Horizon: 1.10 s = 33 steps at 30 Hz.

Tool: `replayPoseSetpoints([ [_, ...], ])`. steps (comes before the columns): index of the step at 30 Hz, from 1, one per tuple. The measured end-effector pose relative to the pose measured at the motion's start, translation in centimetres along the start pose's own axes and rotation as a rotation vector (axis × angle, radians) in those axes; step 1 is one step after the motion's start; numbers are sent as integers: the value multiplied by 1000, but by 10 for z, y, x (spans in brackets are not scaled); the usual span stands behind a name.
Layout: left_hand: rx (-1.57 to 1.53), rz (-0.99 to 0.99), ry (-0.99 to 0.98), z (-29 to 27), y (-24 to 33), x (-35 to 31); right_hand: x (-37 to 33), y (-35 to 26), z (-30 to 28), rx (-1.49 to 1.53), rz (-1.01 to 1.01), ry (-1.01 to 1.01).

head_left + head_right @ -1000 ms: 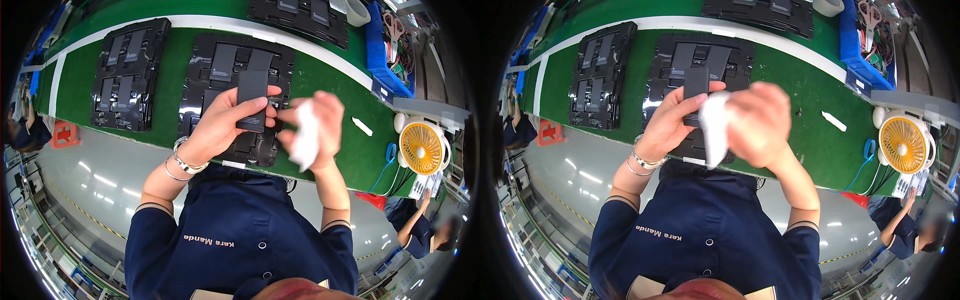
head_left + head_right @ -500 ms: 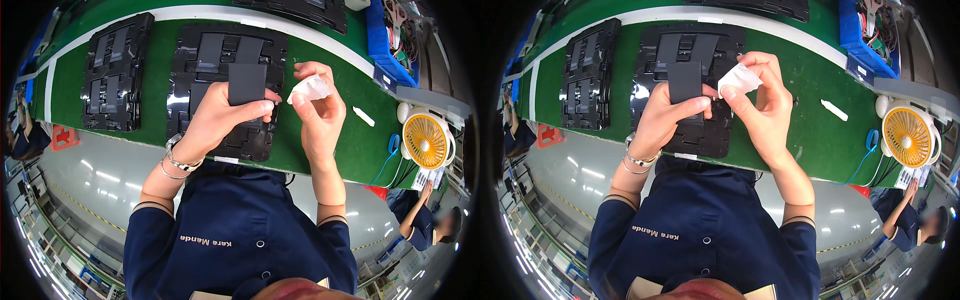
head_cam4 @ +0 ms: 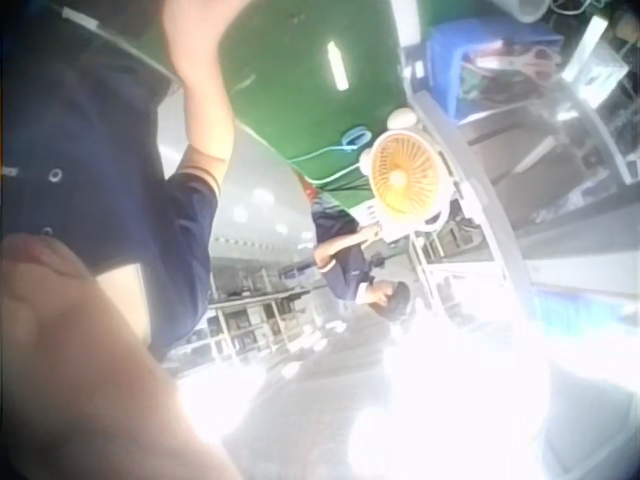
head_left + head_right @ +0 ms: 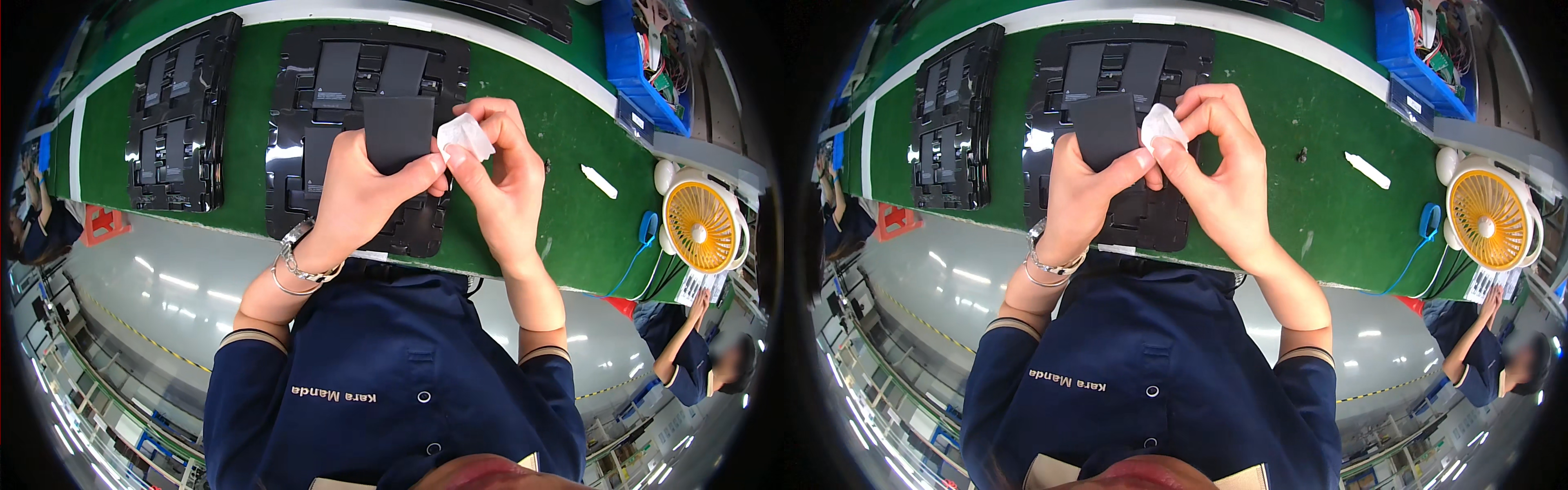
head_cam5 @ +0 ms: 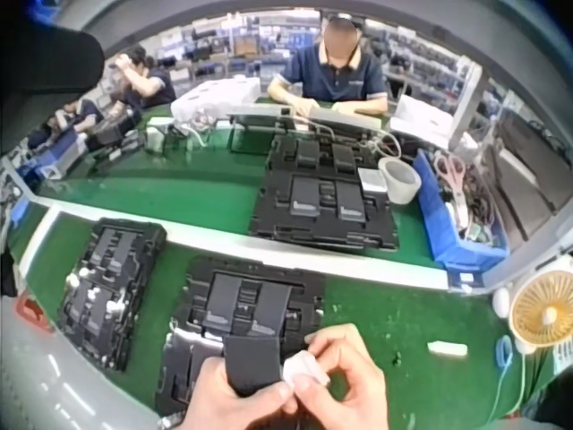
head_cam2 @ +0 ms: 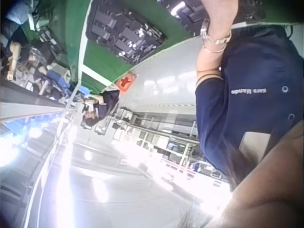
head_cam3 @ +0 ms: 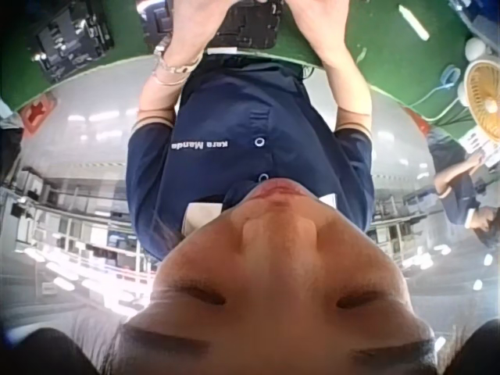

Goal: Assembling black plastic housings and adhesive components on a factory assembly line.

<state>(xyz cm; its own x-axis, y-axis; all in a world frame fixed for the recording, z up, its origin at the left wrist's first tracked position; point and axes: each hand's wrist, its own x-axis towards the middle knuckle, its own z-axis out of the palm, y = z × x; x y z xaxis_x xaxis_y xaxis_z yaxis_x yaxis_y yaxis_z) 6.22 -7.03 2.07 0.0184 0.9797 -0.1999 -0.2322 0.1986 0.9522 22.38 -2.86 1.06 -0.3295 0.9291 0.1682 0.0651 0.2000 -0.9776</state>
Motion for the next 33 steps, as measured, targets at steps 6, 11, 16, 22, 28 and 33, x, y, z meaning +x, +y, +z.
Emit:
replayPoseSetpoints([
  [6,-163,-10,10,4,-4,2,-4,-1,-10,-385,-668,245],
  [11,-122,-4,81,7,3,7,-1,-2,-13,161,-137,194],
  [16,-82,70,86,13,0,3,6,7,-2,-1,-125,66],
  [22,-158,38,102,13,-6,2,6,4,-6,-599,-743,181],
  [28,-154,31,135,13,-6,3,2,0,-14,-10,-231,192],
  [33,19,103,170,17,-3,-3,8,9,-6,-248,-270,40],
])
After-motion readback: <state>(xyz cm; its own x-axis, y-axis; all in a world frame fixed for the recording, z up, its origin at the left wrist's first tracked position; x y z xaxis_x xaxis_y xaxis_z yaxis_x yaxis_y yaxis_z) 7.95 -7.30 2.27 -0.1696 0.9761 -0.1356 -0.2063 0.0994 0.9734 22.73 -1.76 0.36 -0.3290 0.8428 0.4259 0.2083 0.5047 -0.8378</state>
